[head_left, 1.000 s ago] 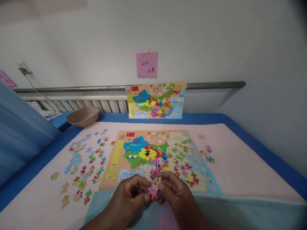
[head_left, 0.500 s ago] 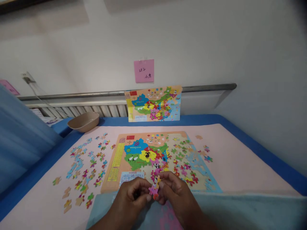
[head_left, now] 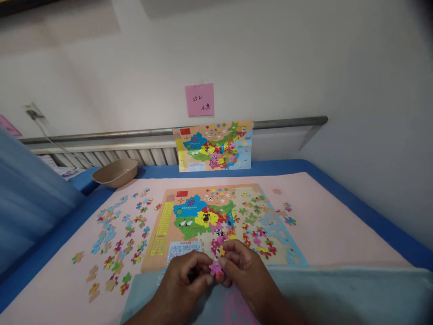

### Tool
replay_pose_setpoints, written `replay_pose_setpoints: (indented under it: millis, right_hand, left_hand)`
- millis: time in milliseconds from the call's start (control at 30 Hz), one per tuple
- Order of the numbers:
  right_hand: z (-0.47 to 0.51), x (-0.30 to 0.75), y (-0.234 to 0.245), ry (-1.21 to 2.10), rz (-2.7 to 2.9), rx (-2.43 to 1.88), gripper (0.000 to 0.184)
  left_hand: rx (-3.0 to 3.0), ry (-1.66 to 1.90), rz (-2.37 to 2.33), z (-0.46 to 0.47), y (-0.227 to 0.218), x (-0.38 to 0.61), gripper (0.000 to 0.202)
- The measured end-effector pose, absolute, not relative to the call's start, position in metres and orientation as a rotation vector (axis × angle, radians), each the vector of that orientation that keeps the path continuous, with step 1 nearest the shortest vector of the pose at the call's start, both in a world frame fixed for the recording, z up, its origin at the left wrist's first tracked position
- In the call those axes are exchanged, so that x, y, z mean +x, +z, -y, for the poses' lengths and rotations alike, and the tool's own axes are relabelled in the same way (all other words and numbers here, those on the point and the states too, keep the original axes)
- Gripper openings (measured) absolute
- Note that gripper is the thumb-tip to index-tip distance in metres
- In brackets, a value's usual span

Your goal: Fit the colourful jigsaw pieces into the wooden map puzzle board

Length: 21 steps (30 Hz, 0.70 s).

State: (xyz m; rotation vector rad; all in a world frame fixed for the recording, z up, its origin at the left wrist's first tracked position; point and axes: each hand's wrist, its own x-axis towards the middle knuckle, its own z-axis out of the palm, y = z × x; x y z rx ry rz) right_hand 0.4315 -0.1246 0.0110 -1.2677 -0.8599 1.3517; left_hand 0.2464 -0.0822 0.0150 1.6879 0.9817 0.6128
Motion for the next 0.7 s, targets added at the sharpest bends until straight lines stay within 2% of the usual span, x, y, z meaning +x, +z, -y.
replay_pose_setpoints:
  millis: [400, 700]
  right_hand:
    - [0.129, 0.433, 0.021, 1.351, 0.916, -1.263, 0.037]
    - [0.127, 0.431, 0.011, 1.358, 0.890, -1.250, 0.038]
  left_hand:
    - [1.769, 0.670, -0.978, 0.079, 0.007, 0.245, 0.026]
    - [1.915, 0.711, -0.921, 0.081, 0.004, 0.244, 0.024]
